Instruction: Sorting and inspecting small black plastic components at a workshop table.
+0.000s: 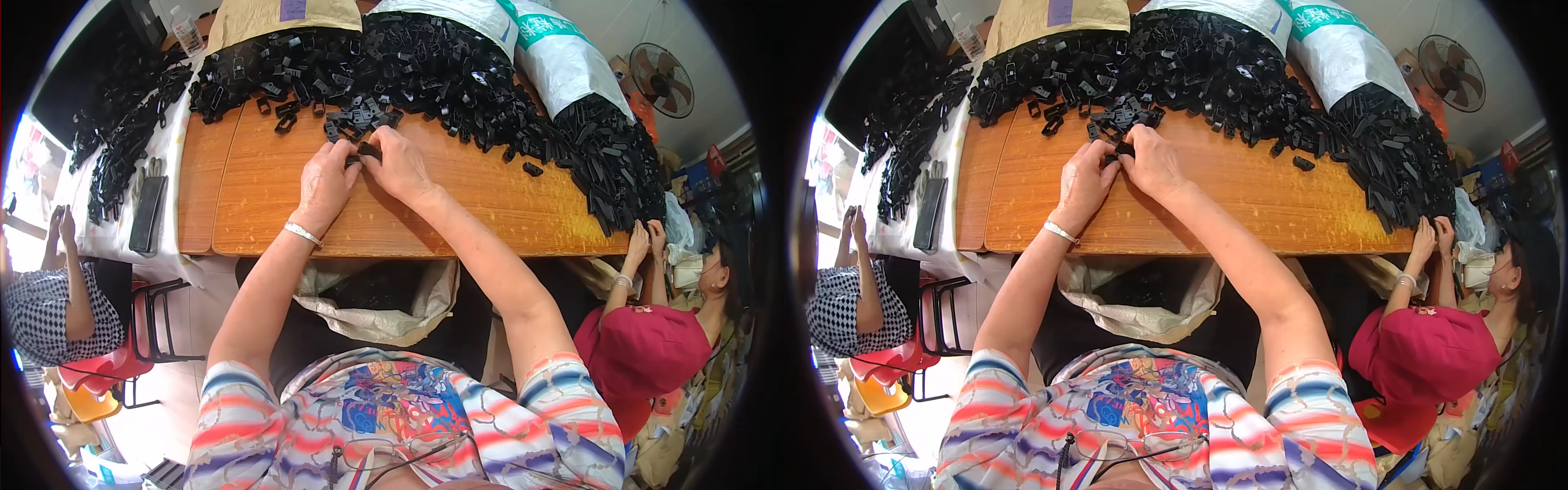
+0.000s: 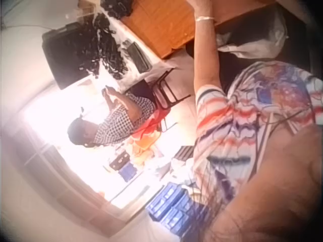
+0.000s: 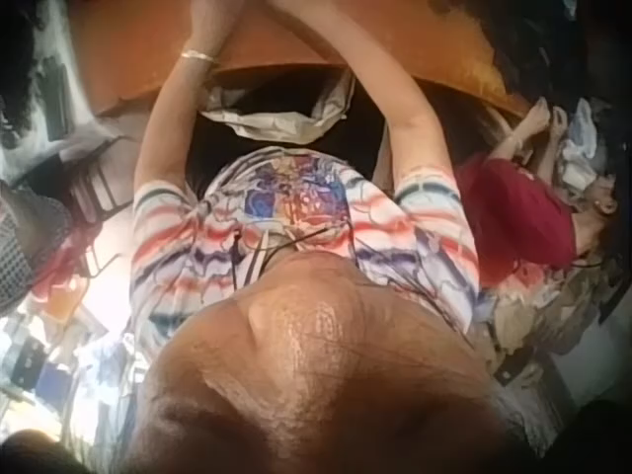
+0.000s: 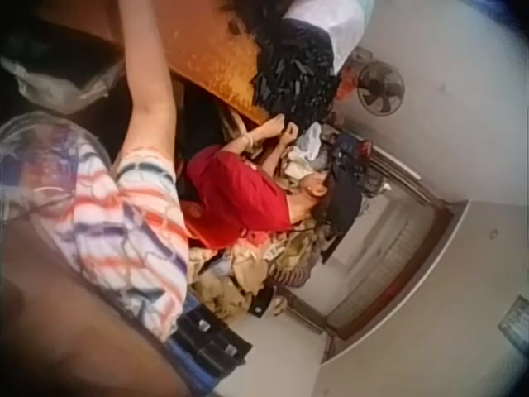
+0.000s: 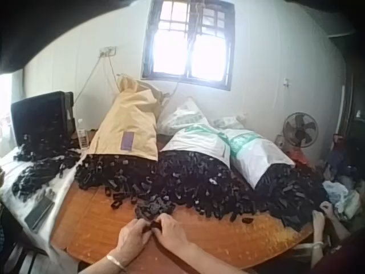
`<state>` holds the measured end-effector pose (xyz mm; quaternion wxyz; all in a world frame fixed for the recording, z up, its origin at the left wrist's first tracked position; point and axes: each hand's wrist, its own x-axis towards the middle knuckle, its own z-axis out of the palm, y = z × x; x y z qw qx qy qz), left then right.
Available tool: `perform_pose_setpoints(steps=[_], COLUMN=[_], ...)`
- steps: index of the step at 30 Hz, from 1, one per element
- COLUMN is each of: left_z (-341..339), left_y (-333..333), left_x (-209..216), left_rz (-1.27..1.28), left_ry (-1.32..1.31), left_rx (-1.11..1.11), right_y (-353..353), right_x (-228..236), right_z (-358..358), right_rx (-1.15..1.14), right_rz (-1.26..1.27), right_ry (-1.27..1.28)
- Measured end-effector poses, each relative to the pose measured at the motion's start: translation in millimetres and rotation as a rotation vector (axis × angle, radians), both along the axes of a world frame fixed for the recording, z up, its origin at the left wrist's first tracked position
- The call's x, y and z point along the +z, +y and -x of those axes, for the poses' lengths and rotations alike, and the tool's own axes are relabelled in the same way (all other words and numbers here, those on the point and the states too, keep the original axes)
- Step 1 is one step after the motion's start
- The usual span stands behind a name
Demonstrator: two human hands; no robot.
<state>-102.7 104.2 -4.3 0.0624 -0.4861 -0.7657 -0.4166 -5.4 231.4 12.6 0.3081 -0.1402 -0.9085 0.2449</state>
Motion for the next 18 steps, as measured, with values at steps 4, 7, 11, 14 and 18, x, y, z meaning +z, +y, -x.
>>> perform_pose_setpoints(steps=[4,7,11,14,18], left_z=[-0.1,0.2,-0.4,-0.2,-2.3], left_y=[-3.3,-5.2,-4.3,-6.6,-7.8], left_x=[-0.5,1.2,2.2,5.5,9.5], left_rz=[-0.051,-0.051,-0.038,0.012,-0.004], left_ry=[-0.015,-0.088,-0.052,-0.191,-0.214], left_rx=[0.036,0.053,0.111,0.182,0.179], right_y=[-2.2,-5.0,-7.2,-6.1,-4.8], right_x=[-1.3,0.0,-5.9,-8.2,-11.2], right_z=[4.4,5.5,7.8,8.9,7.2], right_rx=[-0.006,-0.014,-0.079,-0.095,-0.030], right_rz=[0.110,0.105,0.068,0.065,0.229], right_ry=[-0.095,-0.126,-0.100,-0.072,0.016])
